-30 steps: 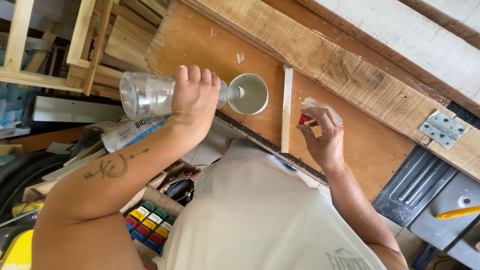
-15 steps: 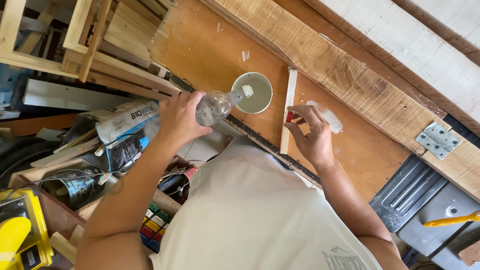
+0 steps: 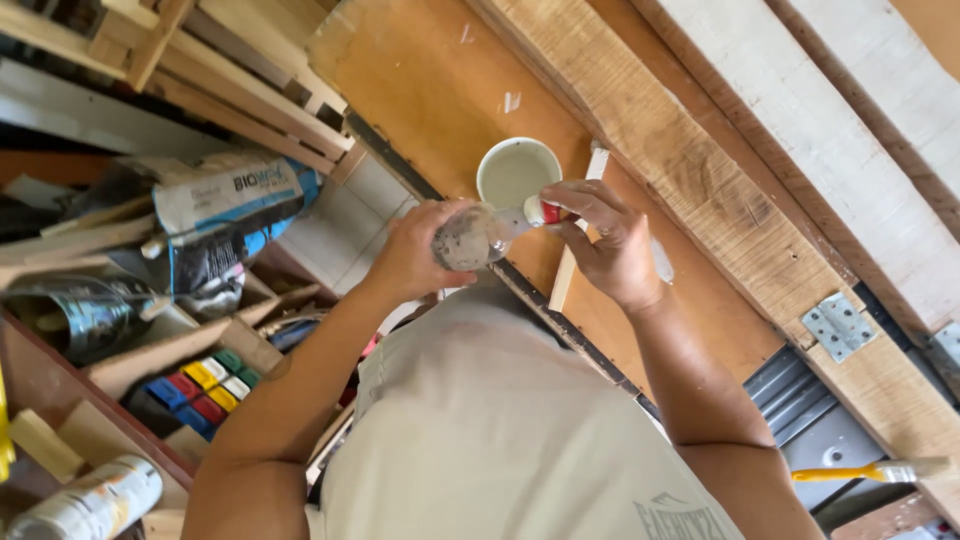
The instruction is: The person is applying white paint to several long wooden beams using a paintbrush and a small paint container in a workshop.
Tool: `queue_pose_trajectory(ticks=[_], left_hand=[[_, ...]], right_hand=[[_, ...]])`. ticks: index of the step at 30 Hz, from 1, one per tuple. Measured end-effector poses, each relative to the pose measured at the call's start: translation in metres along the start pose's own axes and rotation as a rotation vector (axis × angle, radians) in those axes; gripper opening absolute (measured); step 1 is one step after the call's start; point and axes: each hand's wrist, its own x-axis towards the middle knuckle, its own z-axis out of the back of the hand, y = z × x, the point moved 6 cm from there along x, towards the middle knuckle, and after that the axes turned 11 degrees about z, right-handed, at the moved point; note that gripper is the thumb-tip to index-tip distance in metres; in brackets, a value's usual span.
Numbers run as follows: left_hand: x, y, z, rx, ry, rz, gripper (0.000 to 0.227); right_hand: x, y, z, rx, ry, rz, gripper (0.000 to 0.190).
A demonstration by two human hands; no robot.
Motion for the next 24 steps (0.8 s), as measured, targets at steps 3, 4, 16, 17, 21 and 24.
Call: queue_pose_trajectory(ticks=[3, 4, 16, 17, 21, 24], left_hand=[[-0.014, -0.010, 0.009, -0.039, 0.032, 0.002, 0.109], [-0.018, -0.007, 0.010, -0.025, 0.021, 0.006, 0.108], [-0.138, 0.054, 0.055, 0.212, -0.584, 0.032, 0.108], [-0.155, 0.063, 0.056, 0.246, -0.656, 0.044, 0.116], [-0.243, 0.085, 0.062, 0.109, -0.914, 0.121, 0.091], [-0.313, 0.117, 0.061, 0.128, -1.028, 0.285, 0.106]], right_hand=[[0.017, 0.026, -0.003, -0.031, 0.147, 0.090, 0.026], [0.019, 0.030, -0.006, -0.009, 0.189, 0.113, 0.026], [0.026, 0.054, -0.115, -0.131, 0.519, 0.293, 0.031], [0.024, 0.054, -0.131, -0.234, 0.557, 0.342, 0.030], [-0.012, 0.062, -0.182, -0.276, 0.718, 0.473, 0.026], [-0.018, 0.116, -0.227, -0.215, 0.828, 0.230, 0.026]])
